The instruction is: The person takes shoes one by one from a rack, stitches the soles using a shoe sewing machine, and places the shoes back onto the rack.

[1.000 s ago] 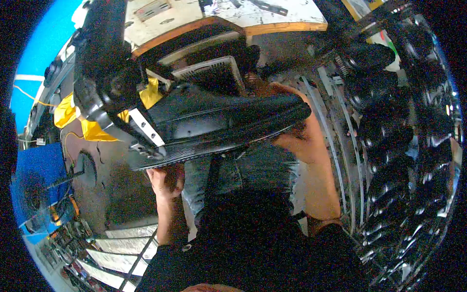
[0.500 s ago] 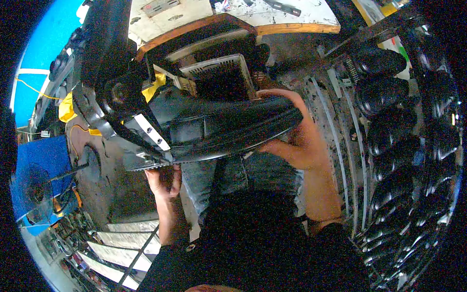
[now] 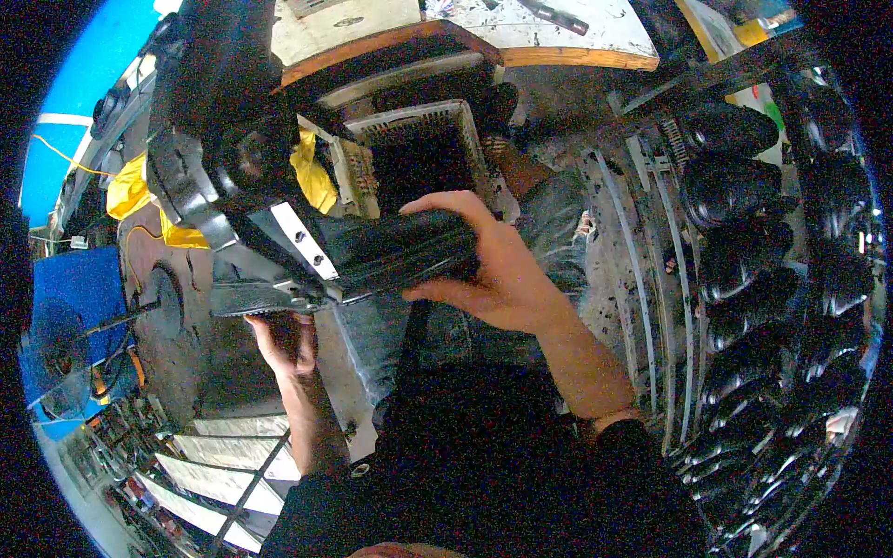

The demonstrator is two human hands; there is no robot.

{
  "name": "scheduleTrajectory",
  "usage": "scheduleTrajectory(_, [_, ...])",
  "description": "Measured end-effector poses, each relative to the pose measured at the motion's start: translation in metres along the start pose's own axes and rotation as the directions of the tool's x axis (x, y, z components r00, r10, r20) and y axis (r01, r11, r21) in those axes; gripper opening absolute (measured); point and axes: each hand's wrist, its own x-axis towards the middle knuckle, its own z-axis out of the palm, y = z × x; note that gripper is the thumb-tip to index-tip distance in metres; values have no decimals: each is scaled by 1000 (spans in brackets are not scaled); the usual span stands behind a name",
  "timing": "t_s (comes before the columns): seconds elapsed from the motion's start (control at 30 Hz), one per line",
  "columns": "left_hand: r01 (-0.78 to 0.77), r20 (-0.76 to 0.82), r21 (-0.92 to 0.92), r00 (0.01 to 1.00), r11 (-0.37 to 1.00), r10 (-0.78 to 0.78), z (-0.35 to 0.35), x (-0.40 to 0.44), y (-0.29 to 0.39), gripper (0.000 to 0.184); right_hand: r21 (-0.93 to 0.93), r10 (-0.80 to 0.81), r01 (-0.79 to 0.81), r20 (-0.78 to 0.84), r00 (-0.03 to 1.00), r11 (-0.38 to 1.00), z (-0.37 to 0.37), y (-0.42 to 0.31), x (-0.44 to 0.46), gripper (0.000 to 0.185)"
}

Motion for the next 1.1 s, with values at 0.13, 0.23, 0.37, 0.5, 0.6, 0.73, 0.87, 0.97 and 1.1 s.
scheduleTrajectory(0.13, [32, 15, -13, 999, 999, -32, 0, 0, -4, 58, -134, -3, 12, 71, 997, 991, 9, -14, 11, 67])
scheduleTrajectory(0.23, [113, -141, 19, 984, 993, -109, -3, 2, -14, 53, -229, -51, 71, 93, 994, 971, 11, -23, 18, 62])
scheduleTrajectory(0.37, [238, -223, 351, 961, 906, -166, 14, 15, -35, 43, -401, -113, 124, 50, 992, 908, 0, -36, 13, 61])
scheduleTrajectory(0.5, [106, -23, 937, 969, 332, -246, 49, 23, -56, 47, -612, -193, 117, -59, 980, 782, -32, -38, -8, 57])
scheduleTrajectory(0.6, [-179, 268, 938, 918, 297, -294, 43, 35, -92, 57, -730, -317, 102, -163, 934, 676, -79, -67, -40, 53])
scheduleTrajectory(0.73, [-242, 382, 902, 835, 359, -397, 38, 38, -122, 54, -985, -734, 3, -128, 667, 175, -129, -177, -116, 49])
scheduleTrajectory(0.87, [-166, 343, 923, 763, 347, -548, 50, 21, -138, 52, -834, -939, -476, 133, 316, -279, -155, -264, -152, 54])
scheduleTrajectory(0.97, [-172, 334, 935, 717, 309, -611, 62, 10, -139, 54, -671, -950, -702, 11, 312, -238, -203, -320, -128, 52])
scheduleTrajectory(1.1, [-211, 379, 921, 675, 326, -633, 60, 4, -138, 54, -594, -785, -775, -367, 499, -215, -229, -357, -76, 34])
